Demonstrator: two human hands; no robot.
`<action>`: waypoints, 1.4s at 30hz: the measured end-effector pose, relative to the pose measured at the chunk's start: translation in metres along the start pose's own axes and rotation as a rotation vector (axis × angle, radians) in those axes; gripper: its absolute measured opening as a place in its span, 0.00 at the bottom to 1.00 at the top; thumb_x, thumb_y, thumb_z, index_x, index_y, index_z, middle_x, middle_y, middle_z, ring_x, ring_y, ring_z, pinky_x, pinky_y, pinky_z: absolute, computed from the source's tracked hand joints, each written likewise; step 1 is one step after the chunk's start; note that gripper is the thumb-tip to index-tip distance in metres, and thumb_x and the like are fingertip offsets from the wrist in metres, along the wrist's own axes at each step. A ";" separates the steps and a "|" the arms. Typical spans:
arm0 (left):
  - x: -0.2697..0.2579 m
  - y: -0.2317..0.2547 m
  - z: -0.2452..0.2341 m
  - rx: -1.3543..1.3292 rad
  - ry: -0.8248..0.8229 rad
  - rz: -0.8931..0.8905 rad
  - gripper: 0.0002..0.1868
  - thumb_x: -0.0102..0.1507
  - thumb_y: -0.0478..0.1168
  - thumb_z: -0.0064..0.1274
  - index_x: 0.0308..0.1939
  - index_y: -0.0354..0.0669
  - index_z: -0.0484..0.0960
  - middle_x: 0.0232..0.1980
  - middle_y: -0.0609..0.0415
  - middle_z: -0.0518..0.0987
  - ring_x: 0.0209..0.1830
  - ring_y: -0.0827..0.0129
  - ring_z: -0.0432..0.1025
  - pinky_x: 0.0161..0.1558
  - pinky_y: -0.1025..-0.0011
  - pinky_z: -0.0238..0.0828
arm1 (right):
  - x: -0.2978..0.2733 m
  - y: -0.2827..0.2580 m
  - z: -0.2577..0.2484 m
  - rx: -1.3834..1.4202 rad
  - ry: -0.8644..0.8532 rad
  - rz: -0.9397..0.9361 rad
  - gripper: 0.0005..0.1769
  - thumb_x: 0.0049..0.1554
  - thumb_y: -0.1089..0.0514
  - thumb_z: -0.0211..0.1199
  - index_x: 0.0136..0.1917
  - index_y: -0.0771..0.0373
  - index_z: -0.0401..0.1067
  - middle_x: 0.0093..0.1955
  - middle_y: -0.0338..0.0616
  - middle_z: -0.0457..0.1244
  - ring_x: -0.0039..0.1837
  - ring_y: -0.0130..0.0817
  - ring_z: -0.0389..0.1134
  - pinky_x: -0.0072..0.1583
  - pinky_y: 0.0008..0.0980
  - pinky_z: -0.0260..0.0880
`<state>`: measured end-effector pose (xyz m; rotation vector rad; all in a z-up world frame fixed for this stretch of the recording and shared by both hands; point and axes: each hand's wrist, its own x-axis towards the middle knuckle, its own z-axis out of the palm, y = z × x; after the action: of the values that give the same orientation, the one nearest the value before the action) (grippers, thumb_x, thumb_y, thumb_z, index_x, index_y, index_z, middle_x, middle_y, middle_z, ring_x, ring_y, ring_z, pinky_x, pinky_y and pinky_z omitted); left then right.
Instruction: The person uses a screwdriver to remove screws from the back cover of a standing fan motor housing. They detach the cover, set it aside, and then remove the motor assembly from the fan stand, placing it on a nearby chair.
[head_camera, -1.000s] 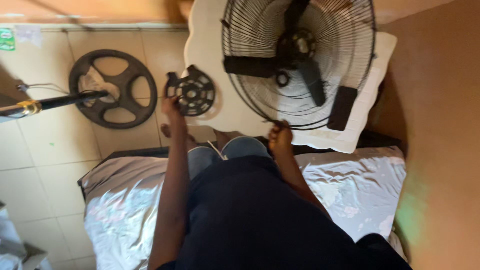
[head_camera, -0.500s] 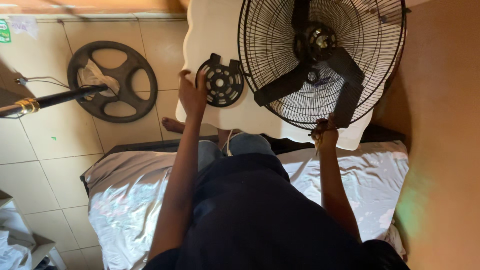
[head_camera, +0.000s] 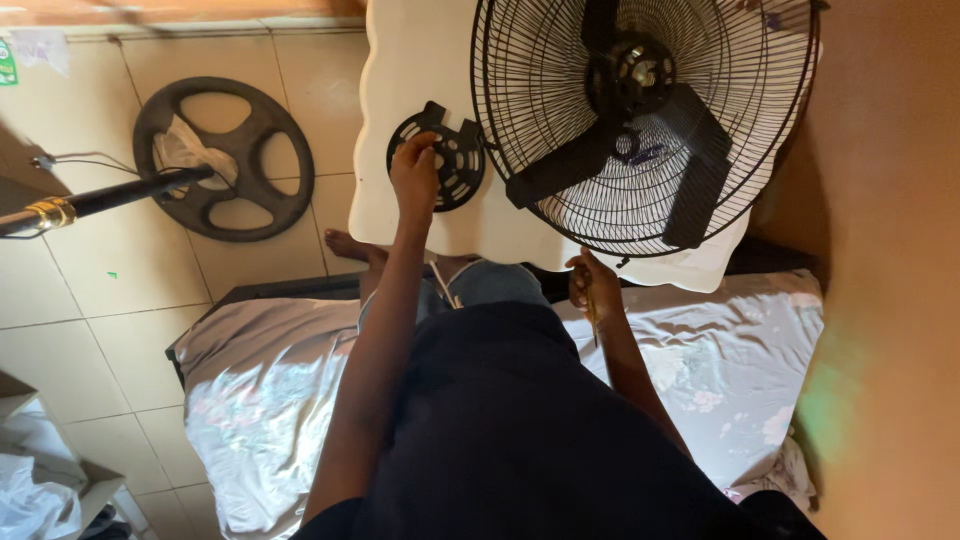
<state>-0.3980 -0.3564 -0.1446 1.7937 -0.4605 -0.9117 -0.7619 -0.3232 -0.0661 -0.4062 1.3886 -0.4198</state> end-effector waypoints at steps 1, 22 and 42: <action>-0.002 0.001 0.001 0.045 0.014 0.037 0.14 0.64 0.35 0.49 0.49 0.35 0.86 0.46 0.48 0.80 0.43 0.64 0.75 0.47 0.69 0.71 | -0.006 -0.007 0.009 -0.040 -0.005 -0.005 0.24 0.66 0.42 0.55 0.45 0.67 0.70 0.25 0.33 0.51 0.20 0.21 0.47 0.24 0.26 0.41; -0.030 0.018 0.021 -0.025 0.047 0.075 0.21 0.74 0.46 0.38 0.59 0.39 0.82 0.53 0.48 0.80 0.53 0.61 0.71 0.56 0.66 0.66 | -0.022 -0.039 0.068 -0.360 -0.142 -0.011 0.18 0.64 0.46 0.59 0.43 0.63 0.72 0.25 0.31 0.52 0.23 0.19 0.49 0.26 0.22 0.46; -0.080 -0.011 -0.085 -0.370 -0.070 -0.078 0.16 0.69 0.47 0.50 0.52 0.39 0.83 0.46 0.55 0.86 0.47 0.73 0.78 0.49 0.75 0.69 | -0.019 -0.049 0.198 -0.247 -0.454 -0.269 0.19 0.68 0.48 0.49 0.49 0.65 0.71 0.28 0.32 0.52 0.25 0.21 0.51 0.27 0.24 0.48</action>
<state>-0.3858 -0.2457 -0.1090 1.4536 -0.2465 -1.0421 -0.5705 -0.3497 0.0017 -0.8432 0.9448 -0.3469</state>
